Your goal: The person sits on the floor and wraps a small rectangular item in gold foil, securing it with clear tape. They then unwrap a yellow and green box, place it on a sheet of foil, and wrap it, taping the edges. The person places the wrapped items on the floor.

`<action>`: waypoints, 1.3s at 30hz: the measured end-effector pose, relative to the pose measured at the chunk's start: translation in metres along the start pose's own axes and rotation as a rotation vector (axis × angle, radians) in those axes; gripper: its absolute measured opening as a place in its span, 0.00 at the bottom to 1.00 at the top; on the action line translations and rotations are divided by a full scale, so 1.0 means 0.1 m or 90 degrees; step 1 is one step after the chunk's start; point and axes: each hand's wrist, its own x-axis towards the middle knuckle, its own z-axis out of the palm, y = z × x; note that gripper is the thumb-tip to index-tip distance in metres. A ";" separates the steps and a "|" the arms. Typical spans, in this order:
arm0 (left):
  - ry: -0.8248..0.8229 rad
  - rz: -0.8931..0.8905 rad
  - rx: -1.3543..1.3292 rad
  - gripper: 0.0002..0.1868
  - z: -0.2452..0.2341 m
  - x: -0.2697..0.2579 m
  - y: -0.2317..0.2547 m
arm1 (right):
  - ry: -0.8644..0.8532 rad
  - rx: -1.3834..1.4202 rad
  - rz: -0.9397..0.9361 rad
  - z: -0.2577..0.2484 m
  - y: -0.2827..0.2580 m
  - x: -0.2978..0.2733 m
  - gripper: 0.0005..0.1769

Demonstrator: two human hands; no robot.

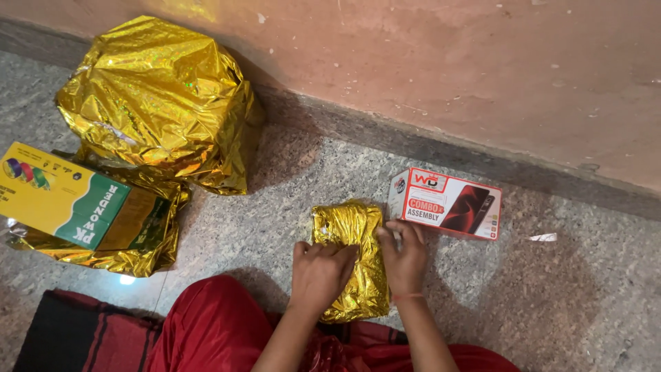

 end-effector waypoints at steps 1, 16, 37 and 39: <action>0.004 0.003 -0.009 0.09 -0.01 0.01 0.00 | 0.001 0.058 -0.012 -0.01 -0.01 -0.03 0.08; -0.100 -0.251 -0.189 0.16 0.00 0.12 0.05 | -0.120 0.124 -0.015 0.16 -0.05 -0.27 0.11; -0.167 -0.392 -0.734 0.10 0.45 0.14 -0.67 | -0.145 0.152 -0.117 0.17 0.13 -0.36 0.15; -0.145 -0.368 -0.772 0.11 0.43 0.09 -0.71 | -0.128 0.184 0.023 0.13 0.10 -0.39 0.19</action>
